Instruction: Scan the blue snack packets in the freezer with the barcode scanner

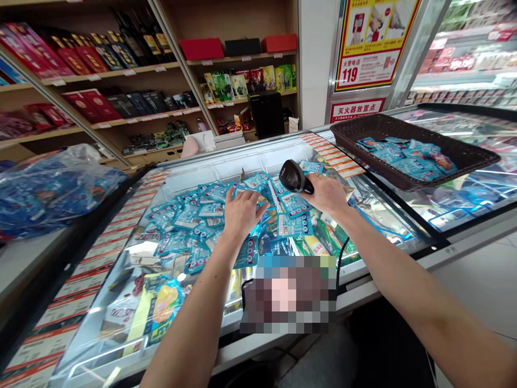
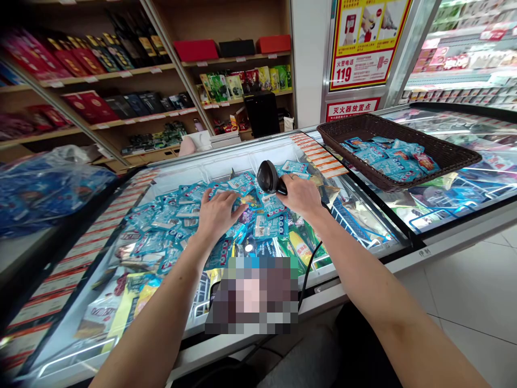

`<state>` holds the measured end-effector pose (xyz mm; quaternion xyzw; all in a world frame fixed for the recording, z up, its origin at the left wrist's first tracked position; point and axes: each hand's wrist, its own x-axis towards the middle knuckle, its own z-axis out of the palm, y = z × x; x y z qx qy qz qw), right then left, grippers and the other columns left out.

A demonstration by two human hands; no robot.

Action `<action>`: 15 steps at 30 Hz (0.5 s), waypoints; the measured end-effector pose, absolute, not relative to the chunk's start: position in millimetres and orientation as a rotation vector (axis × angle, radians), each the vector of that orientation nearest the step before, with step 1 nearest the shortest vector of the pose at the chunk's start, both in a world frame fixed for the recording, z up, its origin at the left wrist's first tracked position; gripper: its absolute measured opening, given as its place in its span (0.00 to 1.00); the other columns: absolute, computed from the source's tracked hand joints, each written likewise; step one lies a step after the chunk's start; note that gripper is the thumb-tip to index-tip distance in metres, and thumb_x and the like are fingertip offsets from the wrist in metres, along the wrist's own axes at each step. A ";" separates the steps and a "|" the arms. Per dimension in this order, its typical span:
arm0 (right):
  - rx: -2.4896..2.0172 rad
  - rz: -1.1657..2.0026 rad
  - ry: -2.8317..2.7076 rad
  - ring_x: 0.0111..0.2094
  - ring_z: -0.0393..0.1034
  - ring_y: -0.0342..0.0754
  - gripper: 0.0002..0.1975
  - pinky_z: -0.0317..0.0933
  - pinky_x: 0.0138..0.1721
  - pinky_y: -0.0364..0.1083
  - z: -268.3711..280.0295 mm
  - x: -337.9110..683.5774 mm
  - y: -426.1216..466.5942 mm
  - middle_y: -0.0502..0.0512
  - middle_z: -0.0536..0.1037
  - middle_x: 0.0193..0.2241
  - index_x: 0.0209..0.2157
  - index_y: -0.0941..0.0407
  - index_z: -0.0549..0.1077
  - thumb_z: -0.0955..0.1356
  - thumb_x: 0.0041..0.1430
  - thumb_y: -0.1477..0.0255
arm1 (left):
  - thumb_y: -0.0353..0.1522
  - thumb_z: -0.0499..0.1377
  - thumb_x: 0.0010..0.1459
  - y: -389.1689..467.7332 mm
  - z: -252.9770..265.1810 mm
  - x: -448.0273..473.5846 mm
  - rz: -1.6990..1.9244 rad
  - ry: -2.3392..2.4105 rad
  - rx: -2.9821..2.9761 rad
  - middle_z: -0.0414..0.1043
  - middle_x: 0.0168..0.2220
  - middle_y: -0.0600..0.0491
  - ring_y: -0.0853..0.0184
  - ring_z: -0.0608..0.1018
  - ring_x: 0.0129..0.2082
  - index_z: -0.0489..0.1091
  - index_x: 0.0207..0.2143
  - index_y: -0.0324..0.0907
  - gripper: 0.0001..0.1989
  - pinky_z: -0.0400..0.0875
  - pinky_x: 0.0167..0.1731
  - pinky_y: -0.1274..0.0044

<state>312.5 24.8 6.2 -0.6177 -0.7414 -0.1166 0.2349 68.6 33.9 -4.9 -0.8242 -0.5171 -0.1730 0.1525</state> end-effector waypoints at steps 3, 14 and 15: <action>-1.713 -0.309 -2.030 0.36 0.70 0.52 0.19 0.57 0.33 0.46 5.8 312.3 25.1 0.58 0.76 0.37 0.45 0.56 0.69 0.63 0.56 0.60 | 0.39 0.51 0.57 34.5 -5.9 72.7 -0.506 -1.465 -2.407 0.70 0.47 0.48 0.58 0.70 0.48 0.68 0.47 0.46 0.17 0.44 0.58 0.59; -1.696 -0.304 -2.044 0.37 0.70 0.52 0.17 0.57 0.34 0.46 5.8 312.7 25.3 0.57 0.76 0.38 0.44 0.55 0.69 0.63 0.56 0.61 | 0.36 0.44 0.61 38.7 -14.2 83.1 -0.508 -1.450 -2.669 0.72 0.43 0.50 0.60 0.71 0.45 0.72 0.42 0.46 0.17 0.60 0.46 0.67; -1.694 -0.308 -2.044 0.37 0.70 0.52 0.17 0.57 0.33 0.46 5.7 312.4 25.3 0.57 0.76 0.38 0.44 0.56 0.69 0.63 0.56 0.61 | 0.39 0.45 0.61 37.6 -14.1 85.6 -0.518 -1.491 -2.645 0.72 0.43 0.49 0.59 0.71 0.45 0.72 0.41 0.46 0.17 0.60 0.46 0.66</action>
